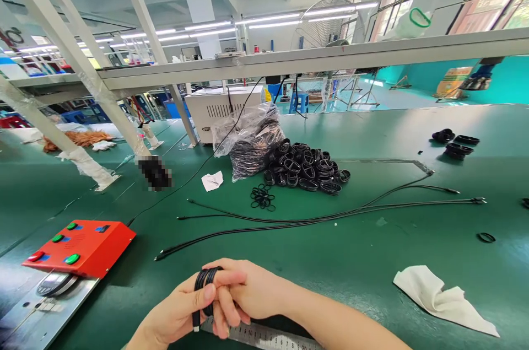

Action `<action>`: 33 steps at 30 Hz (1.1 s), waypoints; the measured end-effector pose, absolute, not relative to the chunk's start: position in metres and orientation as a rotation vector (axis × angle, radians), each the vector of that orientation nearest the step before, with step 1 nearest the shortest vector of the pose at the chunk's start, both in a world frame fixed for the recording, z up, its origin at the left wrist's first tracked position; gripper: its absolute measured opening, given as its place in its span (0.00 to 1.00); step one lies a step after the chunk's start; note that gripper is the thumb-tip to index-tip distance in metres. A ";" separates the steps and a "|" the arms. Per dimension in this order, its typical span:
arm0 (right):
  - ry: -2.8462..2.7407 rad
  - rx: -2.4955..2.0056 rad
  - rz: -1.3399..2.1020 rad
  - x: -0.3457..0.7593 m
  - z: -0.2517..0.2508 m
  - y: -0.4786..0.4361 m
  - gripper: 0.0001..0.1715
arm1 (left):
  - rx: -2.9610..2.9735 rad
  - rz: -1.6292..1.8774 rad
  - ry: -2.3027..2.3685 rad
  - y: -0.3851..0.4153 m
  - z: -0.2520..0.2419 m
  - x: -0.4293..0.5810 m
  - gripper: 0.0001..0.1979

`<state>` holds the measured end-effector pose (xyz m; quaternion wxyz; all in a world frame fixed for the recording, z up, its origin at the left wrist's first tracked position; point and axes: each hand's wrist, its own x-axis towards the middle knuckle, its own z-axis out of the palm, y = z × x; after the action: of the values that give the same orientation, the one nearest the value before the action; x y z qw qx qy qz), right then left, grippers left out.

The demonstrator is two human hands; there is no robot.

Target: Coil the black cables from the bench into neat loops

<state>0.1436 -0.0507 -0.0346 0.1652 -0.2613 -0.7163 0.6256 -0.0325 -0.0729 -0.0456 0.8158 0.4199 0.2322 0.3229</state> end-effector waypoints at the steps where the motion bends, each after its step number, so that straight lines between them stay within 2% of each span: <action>1: -2.028 -0.771 1.795 0.147 -0.034 -0.052 0.27 | 0.886 0.677 0.481 -0.072 -0.047 -0.030 0.20; 3: -2.086 -0.809 1.700 0.153 -0.031 -0.053 0.27 | 0.859 0.660 0.466 -0.070 -0.052 -0.028 0.19; 6: -2.334 -0.845 1.414 0.163 -0.021 -0.050 0.16 | 0.820 0.630 0.459 -0.070 -0.057 -0.027 0.18; 8: -2.524 -0.906 1.273 0.170 -0.013 -0.044 0.15 | 0.808 0.590 0.457 -0.070 -0.059 -0.026 0.18; 9: -2.602 -0.928 1.227 0.173 -0.009 -0.041 0.15 | 0.808 0.563 0.458 -0.071 -0.058 -0.025 0.17; 12: -2.737 -0.881 1.074 0.178 -0.004 -0.033 0.30 | 0.827 0.459 0.467 -0.070 -0.052 -0.023 0.14; 13: -2.755 -0.842 1.015 0.178 -0.004 -0.033 0.32 | 0.841 0.415 0.467 -0.069 -0.049 -0.023 0.14; 16: -2.783 -0.779 0.912 0.174 -0.008 -0.035 0.23 | 0.893 0.281 0.460 -0.065 -0.041 -0.025 0.14; 23: -2.690 -0.843 0.998 0.175 0.004 -0.038 0.12 | 1.022 0.249 0.545 -0.057 -0.030 -0.032 0.13; 29: -2.680 -0.784 1.079 0.175 0.013 -0.044 0.14 | 1.117 0.321 0.614 -0.074 -0.041 -0.042 0.24; 33: -2.747 -0.615 1.370 0.173 0.011 -0.051 0.17 | 1.153 0.383 0.661 -0.091 -0.061 -0.045 0.26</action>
<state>0.1729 -0.0513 0.0111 0.0053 -0.1966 -0.8774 0.4375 -0.0448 -0.0909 -0.0611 0.7703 0.5316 0.3046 0.1765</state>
